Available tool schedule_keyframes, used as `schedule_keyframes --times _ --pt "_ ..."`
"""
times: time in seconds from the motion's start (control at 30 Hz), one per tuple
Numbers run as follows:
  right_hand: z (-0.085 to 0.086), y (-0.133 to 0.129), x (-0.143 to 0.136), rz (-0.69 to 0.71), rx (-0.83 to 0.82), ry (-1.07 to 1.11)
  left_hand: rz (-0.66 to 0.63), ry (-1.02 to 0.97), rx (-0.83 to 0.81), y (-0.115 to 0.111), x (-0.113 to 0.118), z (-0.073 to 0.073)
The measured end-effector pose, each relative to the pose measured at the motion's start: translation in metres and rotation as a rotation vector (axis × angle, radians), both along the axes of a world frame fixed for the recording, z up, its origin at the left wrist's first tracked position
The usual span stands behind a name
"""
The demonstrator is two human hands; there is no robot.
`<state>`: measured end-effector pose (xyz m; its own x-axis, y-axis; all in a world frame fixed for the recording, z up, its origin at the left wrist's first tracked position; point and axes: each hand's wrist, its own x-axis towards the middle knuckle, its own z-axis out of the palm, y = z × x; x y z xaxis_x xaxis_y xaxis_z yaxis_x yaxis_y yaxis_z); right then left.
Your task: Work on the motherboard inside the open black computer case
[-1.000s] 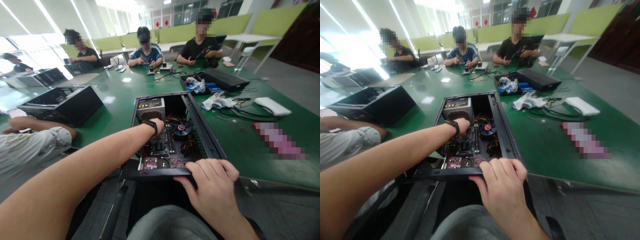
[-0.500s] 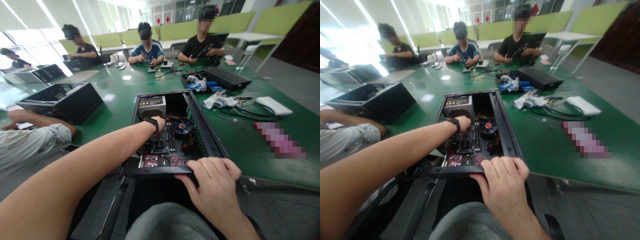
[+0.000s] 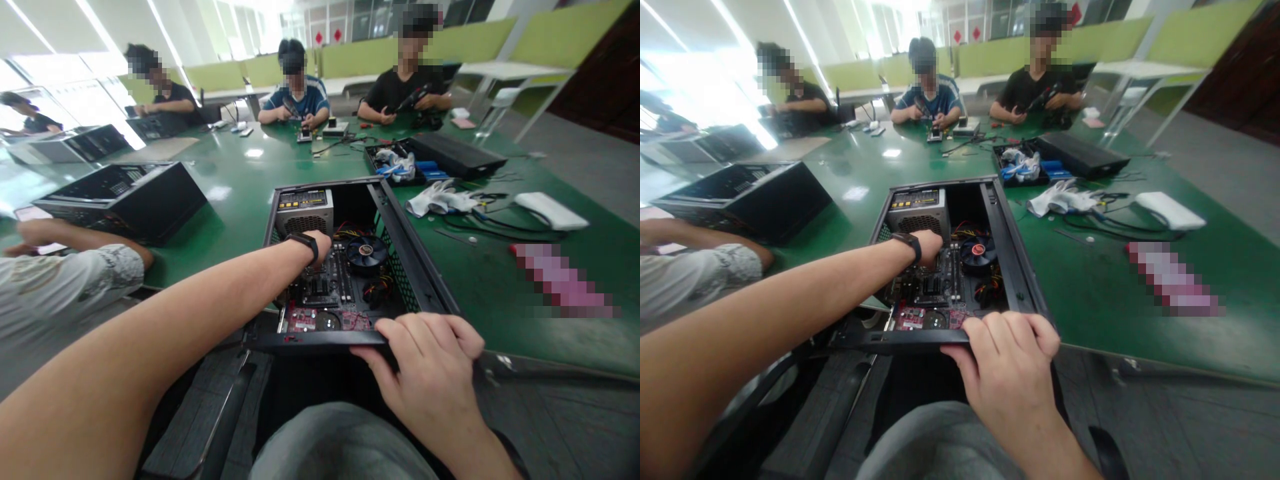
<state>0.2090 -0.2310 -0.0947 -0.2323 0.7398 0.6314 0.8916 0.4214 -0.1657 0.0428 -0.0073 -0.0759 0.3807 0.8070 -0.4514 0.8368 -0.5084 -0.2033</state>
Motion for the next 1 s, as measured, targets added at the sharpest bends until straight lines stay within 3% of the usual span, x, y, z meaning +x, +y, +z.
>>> schedule_keyframes --times 1.0 --pt "0.0013 -0.0016 0.0000 0.000 -0.013 -0.013 -0.003 0.068 -0.029 -0.0001 0.0014 0.0044"
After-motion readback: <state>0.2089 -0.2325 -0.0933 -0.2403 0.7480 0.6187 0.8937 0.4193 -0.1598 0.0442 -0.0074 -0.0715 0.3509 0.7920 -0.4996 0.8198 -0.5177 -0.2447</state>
